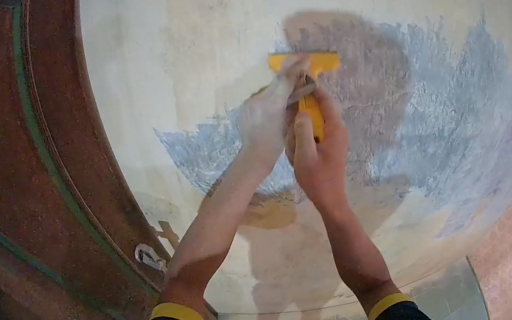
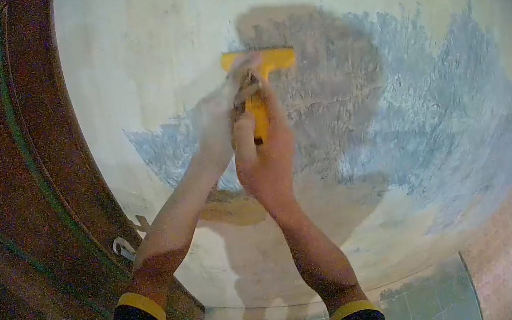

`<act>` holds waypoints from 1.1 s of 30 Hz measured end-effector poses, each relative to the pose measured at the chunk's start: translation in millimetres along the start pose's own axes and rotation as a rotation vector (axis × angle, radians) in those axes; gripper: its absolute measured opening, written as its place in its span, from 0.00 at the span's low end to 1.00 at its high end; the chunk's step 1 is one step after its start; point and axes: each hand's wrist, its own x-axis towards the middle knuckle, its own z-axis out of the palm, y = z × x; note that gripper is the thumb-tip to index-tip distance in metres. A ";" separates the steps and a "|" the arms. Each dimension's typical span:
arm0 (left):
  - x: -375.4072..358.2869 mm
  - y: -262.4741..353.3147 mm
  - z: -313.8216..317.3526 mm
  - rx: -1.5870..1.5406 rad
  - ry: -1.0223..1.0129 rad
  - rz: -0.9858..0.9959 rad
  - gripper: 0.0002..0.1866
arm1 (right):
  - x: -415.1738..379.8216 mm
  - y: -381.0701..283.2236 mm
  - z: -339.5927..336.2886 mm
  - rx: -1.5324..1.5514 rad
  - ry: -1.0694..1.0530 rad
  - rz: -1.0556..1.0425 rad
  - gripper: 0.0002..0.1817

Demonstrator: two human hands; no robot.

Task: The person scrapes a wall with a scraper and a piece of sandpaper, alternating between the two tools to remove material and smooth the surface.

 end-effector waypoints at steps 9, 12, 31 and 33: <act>0.5 -1.8 3.8 0.012 0.096 0.093 0.31 | -2.4 -1.9 -0.2 -0.041 0.014 0.011 0.20; -5.2 1.4 3.4 -0.113 0.036 0.027 0.30 | -11.8 2.1 -1.0 -0.071 0.024 -0.059 0.19; -62.5 -14.2 12.9 0.202 0.039 0.031 0.38 | -64.0 26.0 -4.3 -0.190 0.031 -0.013 0.22; -62.7 -16.4 10.3 0.239 0.035 0.078 0.37 | -68.8 20.7 -4.2 -0.050 -0.003 0.117 0.22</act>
